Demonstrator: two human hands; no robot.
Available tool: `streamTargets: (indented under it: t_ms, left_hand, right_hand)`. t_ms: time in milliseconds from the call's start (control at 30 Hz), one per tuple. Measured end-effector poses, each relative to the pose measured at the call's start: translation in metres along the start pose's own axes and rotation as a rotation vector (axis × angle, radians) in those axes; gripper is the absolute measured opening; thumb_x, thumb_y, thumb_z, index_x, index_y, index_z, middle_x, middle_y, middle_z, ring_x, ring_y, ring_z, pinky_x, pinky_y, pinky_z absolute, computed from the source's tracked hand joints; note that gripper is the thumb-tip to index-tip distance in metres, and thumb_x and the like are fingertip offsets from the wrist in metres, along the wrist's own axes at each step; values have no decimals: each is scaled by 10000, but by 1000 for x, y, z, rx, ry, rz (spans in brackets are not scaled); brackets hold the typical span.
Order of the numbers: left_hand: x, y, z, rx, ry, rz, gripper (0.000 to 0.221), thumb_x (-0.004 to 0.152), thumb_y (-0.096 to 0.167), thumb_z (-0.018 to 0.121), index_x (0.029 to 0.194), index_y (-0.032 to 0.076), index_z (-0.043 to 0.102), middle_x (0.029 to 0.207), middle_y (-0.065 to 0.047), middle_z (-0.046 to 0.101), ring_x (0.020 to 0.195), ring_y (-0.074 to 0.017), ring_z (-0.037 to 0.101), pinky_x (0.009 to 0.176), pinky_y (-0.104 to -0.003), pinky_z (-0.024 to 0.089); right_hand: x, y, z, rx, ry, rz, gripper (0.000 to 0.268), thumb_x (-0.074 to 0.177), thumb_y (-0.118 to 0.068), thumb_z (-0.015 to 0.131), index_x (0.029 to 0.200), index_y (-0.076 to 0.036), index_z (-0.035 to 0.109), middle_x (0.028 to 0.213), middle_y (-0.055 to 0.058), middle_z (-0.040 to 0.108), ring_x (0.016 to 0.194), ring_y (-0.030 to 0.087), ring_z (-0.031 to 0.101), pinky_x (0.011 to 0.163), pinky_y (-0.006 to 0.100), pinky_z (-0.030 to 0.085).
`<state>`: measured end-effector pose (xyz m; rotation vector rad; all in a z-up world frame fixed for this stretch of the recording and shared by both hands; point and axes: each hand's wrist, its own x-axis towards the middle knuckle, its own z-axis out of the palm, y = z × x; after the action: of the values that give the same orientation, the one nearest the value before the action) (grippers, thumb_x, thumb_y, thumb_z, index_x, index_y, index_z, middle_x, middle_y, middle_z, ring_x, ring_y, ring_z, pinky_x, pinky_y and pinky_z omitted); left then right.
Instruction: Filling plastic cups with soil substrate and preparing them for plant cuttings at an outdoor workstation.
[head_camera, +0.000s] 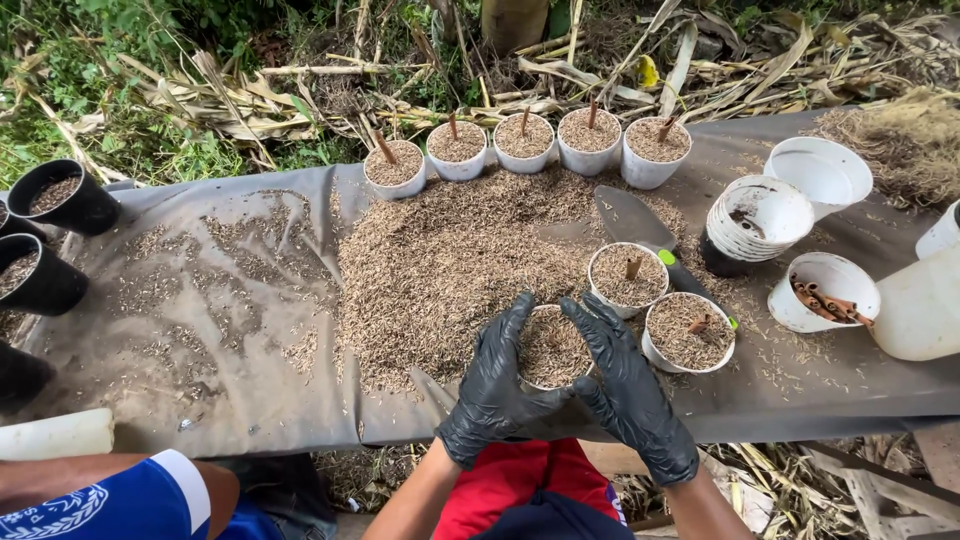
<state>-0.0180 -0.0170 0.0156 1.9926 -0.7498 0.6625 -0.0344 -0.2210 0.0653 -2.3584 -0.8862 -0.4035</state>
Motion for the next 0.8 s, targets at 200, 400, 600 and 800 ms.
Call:
streamTargets:
  t_ms: [200, 400, 600, 800]
  left_hand:
    - [0, 2, -2, 41, 1, 20, 1004, 880, 549, 736, 1578, -27, 300, 1578, -230, 460, 1383, -394, 544, 1155, -515, 456]
    - [0, 9, -2, 36, 24, 39, 1004, 895, 572, 733, 1575, -25, 299, 1556, -259, 473, 1398, -412, 538, 1144, -526, 497]
    - [-3, 6, -2, 40, -17, -13, 1018, 866, 590, 704, 1581, -11, 297, 1555, -242, 480, 1371, -413, 554, 1110, -529, 492]
    - [-2, 10, -4, -31, -39, -18, 1028, 863, 559, 752, 1578, -12, 284, 1525, -260, 487, 1384, -421, 536, 1127, -520, 480]
  right_hand:
    - [1, -4, -10, -29, 35, -33, 701, 1062, -405, 442, 1626, -41, 240, 1672, 162, 337, 1557, 379, 310, 1299, 495, 230]
    - [-2, 1, -5, -1, -25, 28, 760, 1052, -603, 239, 1629, -109, 279, 1672, 179, 342, 1573, 393, 259, 1291, 520, 144]
    - [2, -8, -9, 9, -8, 29, 801, 1039, -629, 236, 1616, -77, 297, 1657, 151, 382, 1535, 358, 344, 1270, 489, 220]
    - [-2, -1, -4, 15, -20, 25, 771, 1045, -623, 238, 1604, -103, 342, 1615, 179, 418, 1514, 378, 353, 1254, 526, 232]
